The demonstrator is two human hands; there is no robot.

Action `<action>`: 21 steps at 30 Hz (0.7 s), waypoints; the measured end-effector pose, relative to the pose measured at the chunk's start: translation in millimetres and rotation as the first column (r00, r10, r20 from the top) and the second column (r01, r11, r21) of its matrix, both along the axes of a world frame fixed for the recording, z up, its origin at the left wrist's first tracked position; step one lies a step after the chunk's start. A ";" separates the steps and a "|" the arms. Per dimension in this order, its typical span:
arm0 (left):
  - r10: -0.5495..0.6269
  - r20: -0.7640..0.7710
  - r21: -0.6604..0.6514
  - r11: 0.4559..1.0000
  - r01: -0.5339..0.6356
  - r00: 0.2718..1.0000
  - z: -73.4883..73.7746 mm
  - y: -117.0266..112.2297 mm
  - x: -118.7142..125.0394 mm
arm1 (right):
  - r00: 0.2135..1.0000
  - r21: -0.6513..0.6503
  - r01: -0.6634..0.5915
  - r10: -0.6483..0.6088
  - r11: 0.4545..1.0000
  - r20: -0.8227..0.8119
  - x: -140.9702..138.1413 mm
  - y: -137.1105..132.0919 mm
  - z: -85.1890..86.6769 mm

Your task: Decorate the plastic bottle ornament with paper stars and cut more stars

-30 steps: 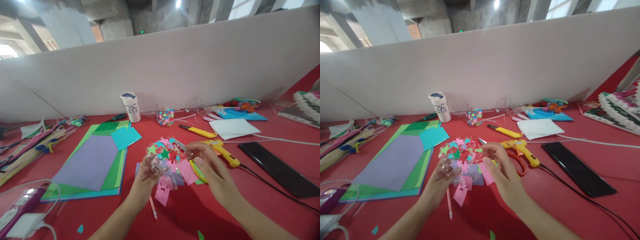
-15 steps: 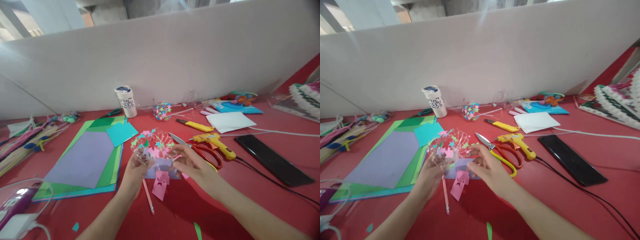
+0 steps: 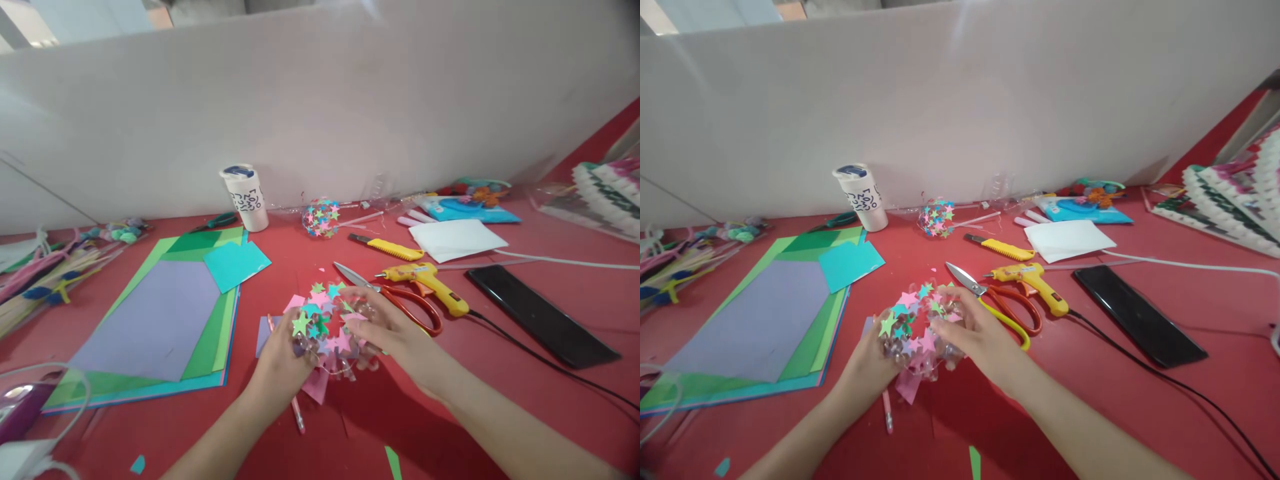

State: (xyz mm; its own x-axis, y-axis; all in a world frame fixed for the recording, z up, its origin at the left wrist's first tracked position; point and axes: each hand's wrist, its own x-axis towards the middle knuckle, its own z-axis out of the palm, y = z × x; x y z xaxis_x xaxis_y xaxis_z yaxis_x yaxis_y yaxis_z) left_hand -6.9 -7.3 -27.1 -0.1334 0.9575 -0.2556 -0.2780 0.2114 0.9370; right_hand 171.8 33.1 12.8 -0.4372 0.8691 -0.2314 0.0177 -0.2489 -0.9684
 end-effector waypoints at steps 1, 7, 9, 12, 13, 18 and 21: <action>-0.013 -0.080 -0.007 1.000 0.012 0.997 2.4 0.3 -1.8 | 1.000 -0.020 -0.013 0.013 1.000 -0.007 0.5 1.4 -0.8; -0.202 -0.151 0.011 0.979 0.206 0.968 8.6 6.1 -7.6 | 1.000 -0.052 -0.013 0.013 0.999 0.003 3.8 8.0 -7.5; -0.207 -0.091 0.010 0.978 0.209 0.974 7.5 6.9 -8.4 | 0.999 -0.047 0.003 -0.001 0.999 0.040 5.7 9.6 -9.2; -0.226 -0.103 -0.033 0.974 0.224 0.969 6.6 5.4 -10.3 | 0.994 -0.032 0.035 -0.031 0.999 0.109 8.6 11.7 -9.6; -0.228 -0.136 -0.055 0.973 0.223 0.964 7.1 4.7 -11.0 | 0.991 -0.030 0.039 -0.035 0.999 0.127 9.4 12.3 -9.3; -0.264 -0.064 -0.104 0.961 0.257 0.962 14.9 3.1 -12.9 | 0.990 -0.029 0.028 -0.024 0.999 0.138 10.6 13.3 -7.1; -0.262 0.060 -0.154 0.951 0.269 0.963 17.4 3.9 -13.2 | 0.990 -0.018 0.011 -0.008 1.000 0.142 9.7 13.5 -7.3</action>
State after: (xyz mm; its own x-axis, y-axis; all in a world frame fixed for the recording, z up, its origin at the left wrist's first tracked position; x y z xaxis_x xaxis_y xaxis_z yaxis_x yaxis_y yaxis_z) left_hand -20.1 -3.5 -9.6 0.1330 0.9034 -0.4077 -0.2263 0.4282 0.8749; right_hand 181.6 46.6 5.5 -0.3904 0.8681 -0.3067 0.1524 -0.2676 -0.9514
